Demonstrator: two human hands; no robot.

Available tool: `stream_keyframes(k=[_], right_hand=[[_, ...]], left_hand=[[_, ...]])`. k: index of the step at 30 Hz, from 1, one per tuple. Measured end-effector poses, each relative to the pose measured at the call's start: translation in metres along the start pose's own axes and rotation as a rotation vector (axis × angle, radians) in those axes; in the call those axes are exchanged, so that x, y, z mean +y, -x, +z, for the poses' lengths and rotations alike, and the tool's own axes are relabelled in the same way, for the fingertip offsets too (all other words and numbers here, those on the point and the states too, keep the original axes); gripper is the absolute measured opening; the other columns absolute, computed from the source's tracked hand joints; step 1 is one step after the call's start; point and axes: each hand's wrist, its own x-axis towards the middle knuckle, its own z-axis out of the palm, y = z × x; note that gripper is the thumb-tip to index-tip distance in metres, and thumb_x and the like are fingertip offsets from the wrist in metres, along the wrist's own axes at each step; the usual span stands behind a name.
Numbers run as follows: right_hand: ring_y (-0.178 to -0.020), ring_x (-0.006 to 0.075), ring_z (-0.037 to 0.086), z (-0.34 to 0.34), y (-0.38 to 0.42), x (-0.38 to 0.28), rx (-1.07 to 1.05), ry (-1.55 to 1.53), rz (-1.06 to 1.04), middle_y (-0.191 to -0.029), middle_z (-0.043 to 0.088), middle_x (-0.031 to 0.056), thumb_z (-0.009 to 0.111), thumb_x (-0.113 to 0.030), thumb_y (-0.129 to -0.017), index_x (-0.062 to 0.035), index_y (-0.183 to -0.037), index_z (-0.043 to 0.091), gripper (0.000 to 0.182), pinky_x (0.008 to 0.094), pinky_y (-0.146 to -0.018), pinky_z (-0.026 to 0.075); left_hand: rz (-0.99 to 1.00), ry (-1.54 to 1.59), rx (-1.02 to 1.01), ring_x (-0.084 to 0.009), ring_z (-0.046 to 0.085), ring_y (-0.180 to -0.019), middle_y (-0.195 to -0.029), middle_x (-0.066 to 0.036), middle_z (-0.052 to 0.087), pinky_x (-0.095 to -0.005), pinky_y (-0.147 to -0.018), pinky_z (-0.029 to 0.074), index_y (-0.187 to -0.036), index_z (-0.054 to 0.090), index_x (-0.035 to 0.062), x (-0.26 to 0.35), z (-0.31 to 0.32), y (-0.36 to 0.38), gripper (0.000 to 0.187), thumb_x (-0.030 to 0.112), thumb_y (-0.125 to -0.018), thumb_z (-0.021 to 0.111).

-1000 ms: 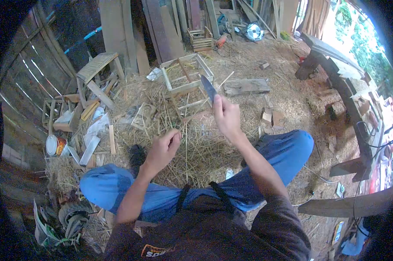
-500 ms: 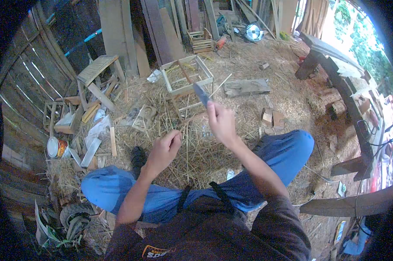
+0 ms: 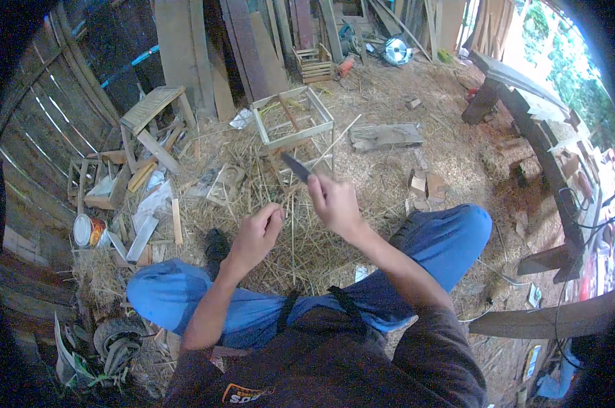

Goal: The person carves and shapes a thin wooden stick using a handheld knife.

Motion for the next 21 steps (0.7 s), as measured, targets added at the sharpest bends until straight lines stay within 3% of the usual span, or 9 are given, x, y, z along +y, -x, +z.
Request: stream_keyframes(k=[2,5,8,16,19,21], right_hand=[[-0.051,0.0398,0.059,0.001,0.001,-0.002,-0.02,0.011,-0.033,-0.055,0.055,0.0187,0.051,-0.024,-0.101,-0.0044,-0.077,0.059,0.031,0.0467,-0.048,0.044],[-0.05,0.0392,0.059,-0.006,-0.003,-0.008,-0.044,0.005,-0.06,-0.054,0.055,0.0179,0.051,-0.024,-0.101,-0.0047,-0.077,0.059,0.032,0.0468,-0.047,0.044],[-0.049,0.0392,0.059,-0.009,-0.006,-0.004,-0.04,-0.003,0.056,-0.054,0.055,0.018,0.05,-0.024,-0.101,-0.0045,-0.077,0.059,0.032,0.0468,-0.046,0.044],[-0.051,0.0373,0.062,-0.006,-0.003,-0.002,-0.036,0.072,-0.014,-0.056,0.058,0.0179,0.051,-0.025,-0.102,-0.005,-0.08,0.062,0.031,0.0461,-0.048,0.048],[-0.05,0.0354,0.063,-0.018,-0.017,-0.004,0.004,0.04,0.135,-0.055,0.059,0.0163,0.052,-0.024,-0.101,-0.0052,-0.081,0.063,0.03,0.0461,-0.049,0.049],[-0.049,0.0346,0.062,-0.007,0.0,-0.009,-0.055,0.014,0.058,-0.054,0.058,0.0152,0.049,-0.028,-0.103,-0.0051,-0.081,0.063,0.034,0.0454,-0.048,0.048]], left_hand=[[0.035,0.018,0.018,-0.0318,0.068,-0.062,-0.073,-0.019,0.065,-0.0386,-0.056,0.049,-0.101,0.06,-0.001,-0.003,0.001,-0.001,0.014,0.011,-0.098,0.054],[0.01,0.034,0.04,-0.0184,0.064,-0.066,-0.078,-0.014,0.063,-0.0342,-0.061,0.049,-0.1,0.06,-0.0029,-0.002,0.003,0.001,0.018,0.014,-0.1,0.052],[-0.02,0.054,0.011,-0.0162,0.061,-0.066,-0.078,-0.013,0.063,-0.0326,-0.062,0.048,-0.1,0.059,-0.0033,0.0,0.001,0.0,0.018,0.013,-0.1,0.052],[-0.041,0.071,0.009,-0.0135,0.056,-0.062,-0.074,-0.01,0.06,-0.0311,-0.059,0.046,-0.098,0.058,-0.0023,-0.002,0.001,0.003,0.017,0.013,-0.1,0.051],[-0.037,0.042,0.001,-0.0128,0.054,-0.061,-0.073,-0.01,0.059,-0.0307,-0.058,0.045,-0.099,0.058,-0.002,0.007,0.001,0.001,0.017,0.013,-0.1,0.051],[-0.035,0.047,0.01,-0.0128,0.054,-0.06,-0.072,-0.01,0.059,-0.0305,-0.057,0.045,-0.099,0.058,-0.0018,0.006,0.003,0.001,0.017,0.014,-0.1,0.051]])
